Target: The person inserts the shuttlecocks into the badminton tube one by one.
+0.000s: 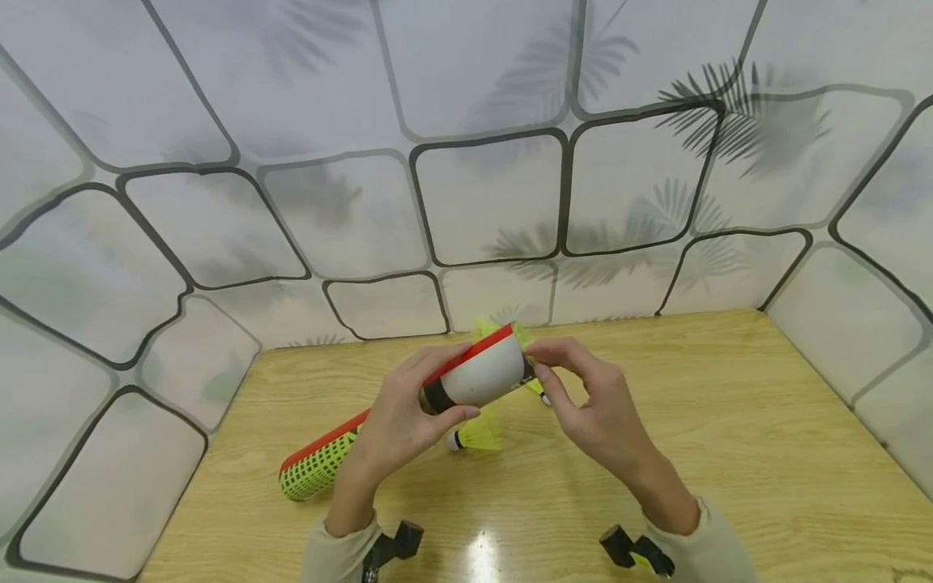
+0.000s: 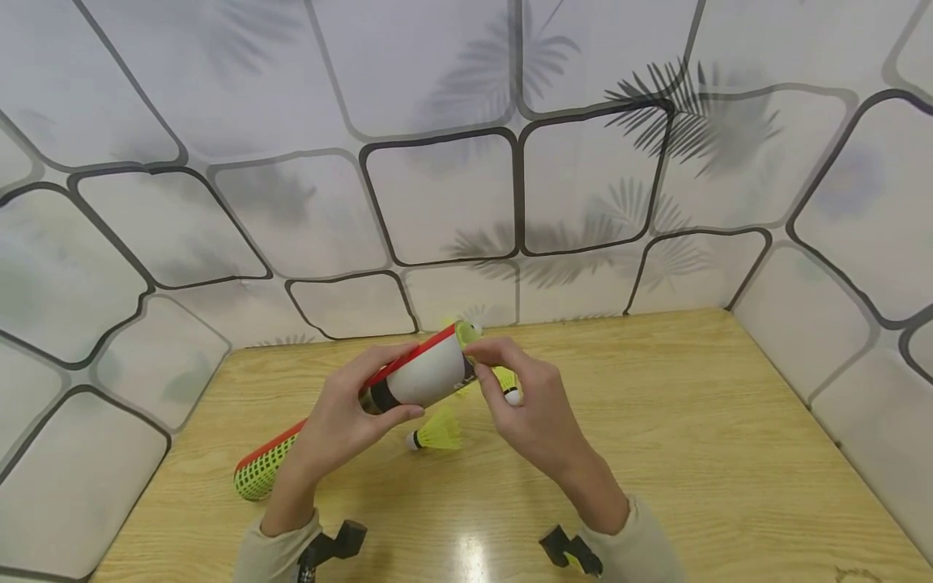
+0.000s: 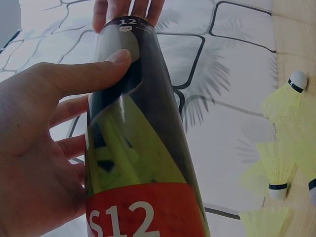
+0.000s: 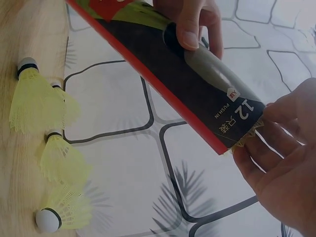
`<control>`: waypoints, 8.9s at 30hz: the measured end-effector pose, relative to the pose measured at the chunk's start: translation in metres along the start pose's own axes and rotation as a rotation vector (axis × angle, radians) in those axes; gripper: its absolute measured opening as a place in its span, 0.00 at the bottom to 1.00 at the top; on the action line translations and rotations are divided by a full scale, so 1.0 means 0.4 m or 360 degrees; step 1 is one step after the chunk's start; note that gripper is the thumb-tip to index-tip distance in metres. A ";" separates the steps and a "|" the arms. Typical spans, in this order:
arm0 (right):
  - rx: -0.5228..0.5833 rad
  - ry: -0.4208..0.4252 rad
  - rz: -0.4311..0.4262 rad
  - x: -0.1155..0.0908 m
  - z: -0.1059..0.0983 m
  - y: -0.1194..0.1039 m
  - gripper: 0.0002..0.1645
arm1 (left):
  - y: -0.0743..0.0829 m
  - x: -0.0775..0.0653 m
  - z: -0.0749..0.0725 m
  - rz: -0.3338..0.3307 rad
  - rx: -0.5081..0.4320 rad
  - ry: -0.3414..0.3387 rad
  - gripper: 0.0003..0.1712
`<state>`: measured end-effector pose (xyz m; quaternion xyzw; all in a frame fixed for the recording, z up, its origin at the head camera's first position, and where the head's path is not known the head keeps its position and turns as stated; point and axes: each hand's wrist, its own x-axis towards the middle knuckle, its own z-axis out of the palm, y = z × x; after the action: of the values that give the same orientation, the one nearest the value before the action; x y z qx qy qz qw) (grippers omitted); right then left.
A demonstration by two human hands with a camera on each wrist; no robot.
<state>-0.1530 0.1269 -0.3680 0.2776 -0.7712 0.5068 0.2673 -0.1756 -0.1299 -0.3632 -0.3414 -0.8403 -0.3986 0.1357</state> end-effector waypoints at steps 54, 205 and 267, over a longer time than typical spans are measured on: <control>-0.0125 -0.0660 0.0503 -0.090 0.193 0.146 0.17 | -0.169 -0.055 -0.117 -0.0513 0.0254 0.0246 0.42; 0.0178 -0.0108 0.0050 0.043 -0.004 -0.022 0.16 | 0.012 0.008 -0.023 0.0012 -0.0050 0.0122 0.43; -0.0086 -0.0217 0.0254 0.007 0.007 0.251 0.24 | -0.082 -0.022 -0.078 -0.0289 0.0141 0.0238 0.43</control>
<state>-0.2256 0.1572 -0.4305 0.2420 -0.8205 0.4854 0.1803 -0.1928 -0.1727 -0.3664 -0.2268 -0.8722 -0.3960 0.1763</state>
